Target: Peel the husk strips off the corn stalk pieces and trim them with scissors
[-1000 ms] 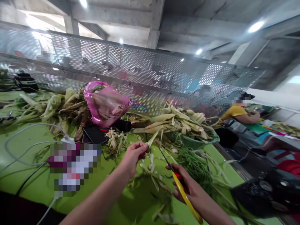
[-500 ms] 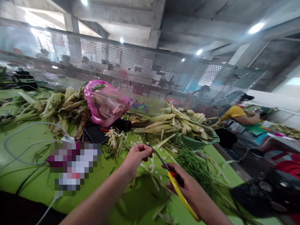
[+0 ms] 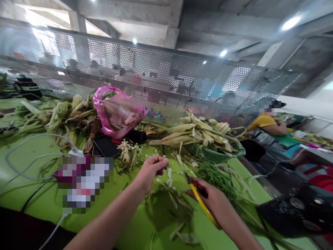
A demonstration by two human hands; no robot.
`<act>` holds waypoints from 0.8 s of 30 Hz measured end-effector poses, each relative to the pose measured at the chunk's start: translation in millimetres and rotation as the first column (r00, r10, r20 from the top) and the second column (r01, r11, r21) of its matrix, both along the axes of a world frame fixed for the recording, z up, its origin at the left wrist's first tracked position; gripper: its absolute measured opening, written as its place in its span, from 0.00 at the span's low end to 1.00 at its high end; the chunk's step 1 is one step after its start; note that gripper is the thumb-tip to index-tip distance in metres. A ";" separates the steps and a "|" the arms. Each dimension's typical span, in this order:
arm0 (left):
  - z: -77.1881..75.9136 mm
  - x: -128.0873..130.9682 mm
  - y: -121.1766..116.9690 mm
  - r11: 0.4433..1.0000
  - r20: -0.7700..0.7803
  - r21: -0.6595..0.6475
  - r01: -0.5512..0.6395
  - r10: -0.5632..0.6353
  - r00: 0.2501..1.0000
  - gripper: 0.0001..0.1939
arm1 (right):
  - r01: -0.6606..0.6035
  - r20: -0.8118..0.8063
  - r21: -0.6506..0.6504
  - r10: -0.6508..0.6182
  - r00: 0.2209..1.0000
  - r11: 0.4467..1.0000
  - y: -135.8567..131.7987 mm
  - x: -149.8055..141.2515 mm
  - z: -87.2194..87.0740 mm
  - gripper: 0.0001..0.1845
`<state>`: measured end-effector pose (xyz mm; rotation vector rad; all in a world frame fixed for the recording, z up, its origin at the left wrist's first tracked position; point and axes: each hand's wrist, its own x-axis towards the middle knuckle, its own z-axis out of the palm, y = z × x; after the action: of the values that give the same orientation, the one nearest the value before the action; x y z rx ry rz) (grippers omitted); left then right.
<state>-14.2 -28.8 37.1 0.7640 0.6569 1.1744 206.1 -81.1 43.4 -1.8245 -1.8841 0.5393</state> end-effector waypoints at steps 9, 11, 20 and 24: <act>-3.1 0.2 0.3 0.998 -0.006 -0.024 -0.060 0.060 0.998 0.12 | -0.067 0.442 0.216 -0.037 0.896 0.974 7.5 36.6 0.8 0.16; -3.7 1.4 -0.5 0.998 -0.010 -0.019 -0.053 0.053 0.999 0.13 | -0.008 0.319 0.241 -0.072 0.945 0.971 8.7 19.9 9.1 0.16; -6.2 6.0 -3.3 1.000 -0.047 0.006 -0.030 0.030 0.998 0.11 | -0.039 -0.177 0.387 0.116 0.977 0.921 25.8 -68.9 11.4 0.15; -8.3 6.2 -1.1 1.000 -0.017 -0.013 -0.025 0.025 1.000 0.11 | -0.046 -0.041 0.498 0.076 0.996 0.866 30.0 -73.6 5.6 0.12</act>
<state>-7.9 -29.9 28.8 0.7572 0.6898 1.1866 132.5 -51.1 49.0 -1.3960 -1.8299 0.1016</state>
